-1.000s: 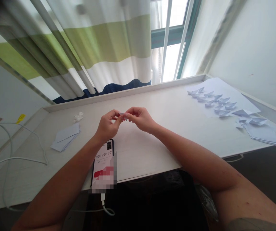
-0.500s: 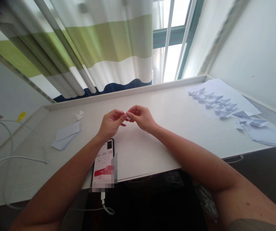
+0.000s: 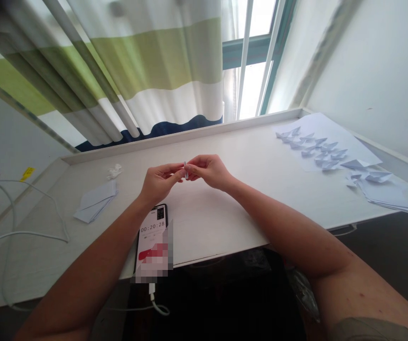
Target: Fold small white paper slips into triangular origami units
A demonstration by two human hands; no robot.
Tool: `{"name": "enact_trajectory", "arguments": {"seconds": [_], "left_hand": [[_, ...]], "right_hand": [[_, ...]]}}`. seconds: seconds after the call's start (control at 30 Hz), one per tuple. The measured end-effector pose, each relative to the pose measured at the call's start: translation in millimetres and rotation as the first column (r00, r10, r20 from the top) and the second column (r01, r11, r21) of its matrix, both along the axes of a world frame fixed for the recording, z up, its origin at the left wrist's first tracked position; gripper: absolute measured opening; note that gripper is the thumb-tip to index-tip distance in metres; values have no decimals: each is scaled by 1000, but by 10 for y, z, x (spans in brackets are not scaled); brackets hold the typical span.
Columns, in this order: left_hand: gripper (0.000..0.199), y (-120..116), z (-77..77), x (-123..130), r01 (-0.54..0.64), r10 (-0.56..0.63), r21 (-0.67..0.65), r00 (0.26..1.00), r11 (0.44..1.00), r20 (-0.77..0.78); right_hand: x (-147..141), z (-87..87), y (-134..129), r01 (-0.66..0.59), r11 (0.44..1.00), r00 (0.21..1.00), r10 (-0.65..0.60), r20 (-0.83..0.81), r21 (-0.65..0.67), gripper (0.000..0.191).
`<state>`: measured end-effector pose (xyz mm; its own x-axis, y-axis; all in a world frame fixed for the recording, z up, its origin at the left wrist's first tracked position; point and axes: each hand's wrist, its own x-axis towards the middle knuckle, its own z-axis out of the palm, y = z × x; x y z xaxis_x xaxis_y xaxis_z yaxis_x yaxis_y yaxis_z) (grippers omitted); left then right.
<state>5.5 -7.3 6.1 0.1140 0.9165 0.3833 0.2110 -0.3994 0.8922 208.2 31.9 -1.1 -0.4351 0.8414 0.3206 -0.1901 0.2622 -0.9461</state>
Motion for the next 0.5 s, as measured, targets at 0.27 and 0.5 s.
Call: {"name": "enact_trajectory", "arguments": {"seconds": [0.27,0.5], "left_hand": [[21,-14,-72,14,-10,14,28,989,1000,-150],[24,-34,-51,54,-34,33,-18,997,999,-63]], "right_hand": [[43,36,-68,101,950,923,-201,329,296,25],[-2,6,-94,120,927,904,-250,347,356,13]]}}
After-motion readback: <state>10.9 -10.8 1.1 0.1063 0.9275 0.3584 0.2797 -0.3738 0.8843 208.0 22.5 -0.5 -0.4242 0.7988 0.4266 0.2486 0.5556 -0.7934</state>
